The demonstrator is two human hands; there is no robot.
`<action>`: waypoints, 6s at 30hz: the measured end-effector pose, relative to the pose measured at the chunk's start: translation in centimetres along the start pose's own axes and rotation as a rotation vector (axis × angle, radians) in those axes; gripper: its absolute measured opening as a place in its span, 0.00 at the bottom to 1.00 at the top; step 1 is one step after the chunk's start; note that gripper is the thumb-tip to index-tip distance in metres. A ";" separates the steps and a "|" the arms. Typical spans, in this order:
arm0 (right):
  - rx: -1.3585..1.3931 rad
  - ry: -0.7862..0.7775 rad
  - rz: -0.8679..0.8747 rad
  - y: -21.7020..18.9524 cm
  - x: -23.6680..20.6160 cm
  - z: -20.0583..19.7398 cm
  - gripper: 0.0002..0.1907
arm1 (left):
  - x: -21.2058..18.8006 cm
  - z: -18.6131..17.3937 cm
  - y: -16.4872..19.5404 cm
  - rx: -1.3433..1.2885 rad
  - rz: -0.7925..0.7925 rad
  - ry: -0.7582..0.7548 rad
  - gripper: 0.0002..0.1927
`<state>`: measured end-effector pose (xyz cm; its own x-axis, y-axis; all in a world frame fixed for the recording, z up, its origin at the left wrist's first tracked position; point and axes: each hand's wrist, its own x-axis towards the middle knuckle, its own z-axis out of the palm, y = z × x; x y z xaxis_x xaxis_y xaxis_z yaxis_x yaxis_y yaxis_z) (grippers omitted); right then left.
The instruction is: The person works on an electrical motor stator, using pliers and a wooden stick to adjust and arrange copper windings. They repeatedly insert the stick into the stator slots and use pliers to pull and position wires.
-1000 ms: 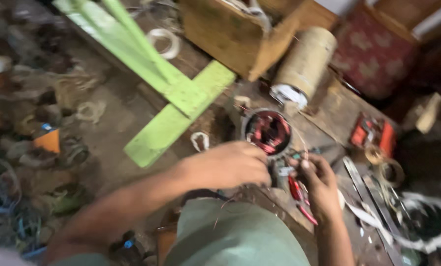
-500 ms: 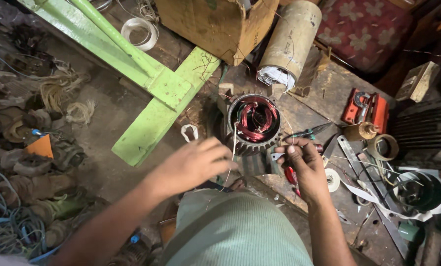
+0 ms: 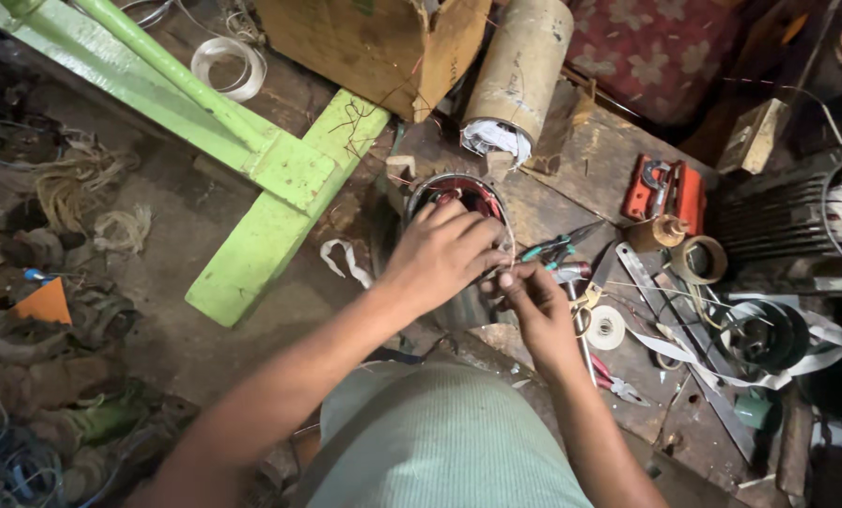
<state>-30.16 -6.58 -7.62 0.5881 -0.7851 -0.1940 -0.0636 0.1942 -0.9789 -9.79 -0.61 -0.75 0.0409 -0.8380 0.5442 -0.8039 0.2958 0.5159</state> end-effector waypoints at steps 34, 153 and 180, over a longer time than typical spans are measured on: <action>-1.336 0.152 -0.754 -6.8 -0.5 2.4 0.28 | -0.8 5.0 -1.9 -0.035 -0.208 -0.042 0.09; -0.670 0.208 -0.399 -2.8 -1.7 -0.6 0.08 | -0.3 3.0 -0.2 -0.214 -0.334 -0.013 0.15; -1.158 0.540 -0.129 1.8 5.0 -3.3 0.23 | -1.2 3.8 -5.3 0.129 0.182 0.213 0.19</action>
<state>-29.97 -12.10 -10.57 0.2600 -0.9504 0.1709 -0.8511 -0.3092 -0.4243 -7.79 -2.94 -6.63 0.0024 -0.6575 0.7535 -0.8774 0.3601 0.3170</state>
